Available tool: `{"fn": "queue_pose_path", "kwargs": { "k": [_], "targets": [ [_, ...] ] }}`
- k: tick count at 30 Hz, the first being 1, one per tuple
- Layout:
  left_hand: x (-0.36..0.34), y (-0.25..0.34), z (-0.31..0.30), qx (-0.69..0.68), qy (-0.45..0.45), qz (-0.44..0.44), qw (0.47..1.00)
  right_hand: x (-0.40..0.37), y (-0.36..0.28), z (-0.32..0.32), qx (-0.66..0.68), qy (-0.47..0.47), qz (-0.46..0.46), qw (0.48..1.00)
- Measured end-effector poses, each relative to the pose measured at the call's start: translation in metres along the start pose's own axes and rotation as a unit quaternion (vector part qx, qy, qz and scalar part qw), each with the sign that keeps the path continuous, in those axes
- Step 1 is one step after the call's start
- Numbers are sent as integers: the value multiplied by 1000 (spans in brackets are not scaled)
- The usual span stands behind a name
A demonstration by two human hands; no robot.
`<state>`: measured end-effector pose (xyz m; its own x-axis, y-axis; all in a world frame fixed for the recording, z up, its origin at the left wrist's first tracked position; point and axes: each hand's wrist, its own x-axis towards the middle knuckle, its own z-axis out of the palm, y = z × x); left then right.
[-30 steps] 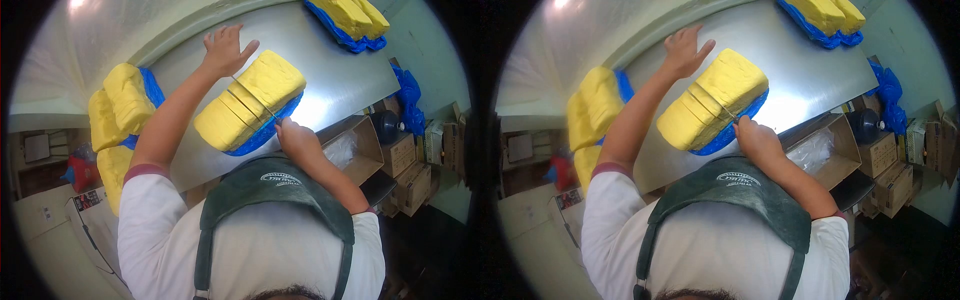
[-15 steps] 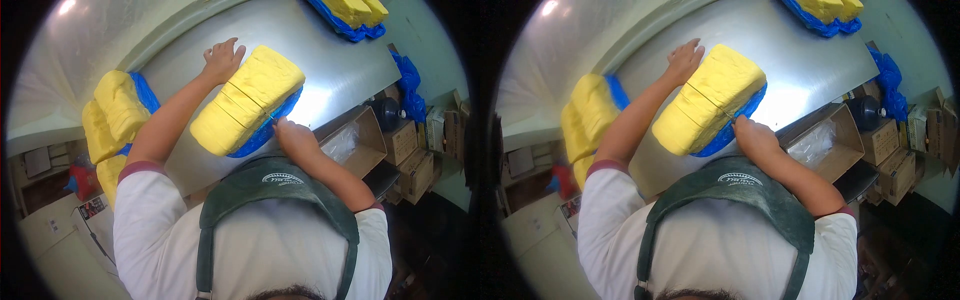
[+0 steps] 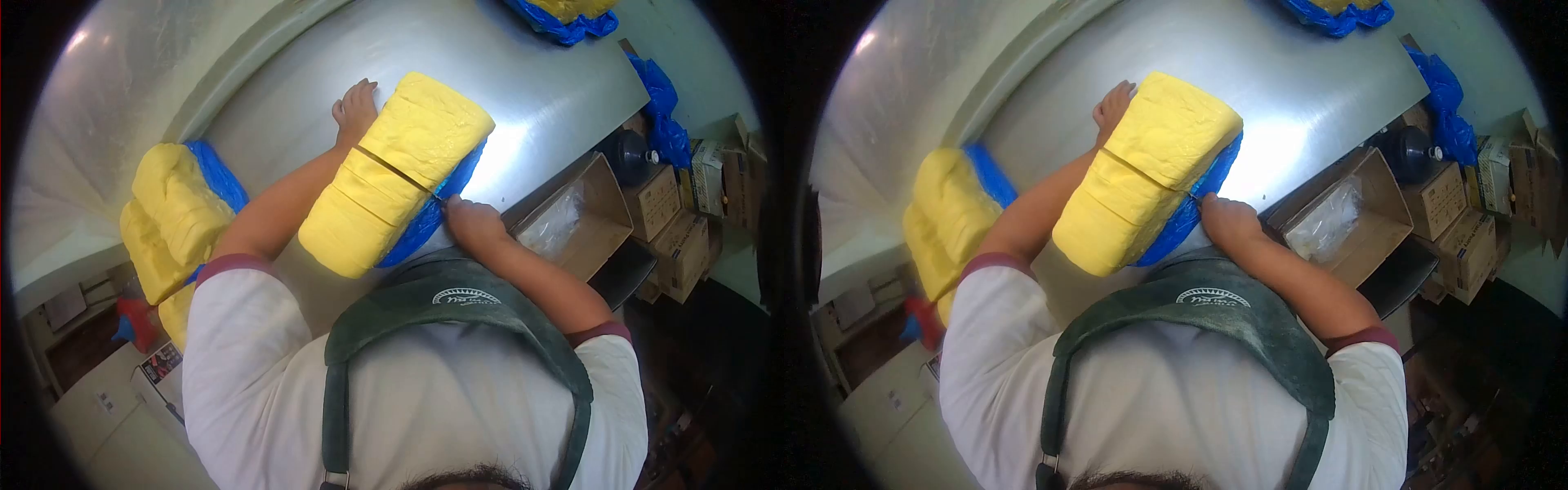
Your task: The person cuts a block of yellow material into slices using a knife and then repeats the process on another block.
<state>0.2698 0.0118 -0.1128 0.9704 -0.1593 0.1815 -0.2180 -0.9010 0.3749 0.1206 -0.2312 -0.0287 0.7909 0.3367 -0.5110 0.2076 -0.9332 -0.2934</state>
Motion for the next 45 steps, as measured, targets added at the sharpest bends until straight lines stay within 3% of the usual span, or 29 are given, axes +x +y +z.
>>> {"fn": "queue_pose_path", "kwargs": {
  "k": [3, 5, 7, 8, 10, 13, 15, 17, 20, 28, 31, 33, 35, 39, 41, 42, 44, 45],
  "targets": [
    [0, 4, 1, 17, 22, 8, 1000, -2, -3, 5, -88, 31, -16, 996],
    [2, 7, -5, 22, 55, -5, 998, -5, -1, 4, -75, 39, -29, 996],
    [21, -1, -17, -38, -79, -90, 992, -1, 3, 2, -67, 54, -49, 995],
    [27, -11, -28, -35, -72, -91, 993, 0, 6, 6, -67, 60, -49, 995],
    [31, -29, -60, -332, -78, -160, 926, -2, 7, 9, -64, 69, -55, 994],
    [2, 40, -140, -269, -26, -126, 955, -2, 9, 8, -46, 71, -68, 994],
    [-27, 114, -179, -96, -79, -177, 976, 1, 13, 13, -26, 85, -86, 992],
    [-55, 155, -175, 78, -100, -154, 980, -1, 13, 9, -25, 81, -98, 992],
    [-67, 162, -162, 143, -88, -141, 976, -2, 16, 8, -23, 79, -110, 991],
    [-73, 161, -160, 134, -55, -128, 981, -16, -4, -29, -40, 55, -98, 993],
    [-72, 160, -158, 125, -50, -125, 983, -42, -14, -67, -99, 72, -150, 981],
    [-73, 157, -156, 121, -44, -126, 984, -73, -17, -95, -147, 27, -182, 972],
    [-74, 152, -156, 82, -26, -109, 990, -108, 3, -99, -110, 67, -189, 973],
    [-67, 127, -168, -91, 20, -126, 988, -174, 41, -147, -129, 7, -121, 984],
    [-57, 119, -186, -197, 140, -87, 966, -195, 67, -172, -92, 8, -141, 986],
    [-50, 119, -197, -199, 145, -88, 965, -197, 73, -178, -97, 8, -142, 985],
    [-36, 126, -224, -230, 247, -18, 941, -201, 79, -182, 50, 9, -119, 992],
    [-28, 132, -235, -230, 247, -17, 941, -196, 73, -177, 50, 9, -118, 992]
  ]
}}
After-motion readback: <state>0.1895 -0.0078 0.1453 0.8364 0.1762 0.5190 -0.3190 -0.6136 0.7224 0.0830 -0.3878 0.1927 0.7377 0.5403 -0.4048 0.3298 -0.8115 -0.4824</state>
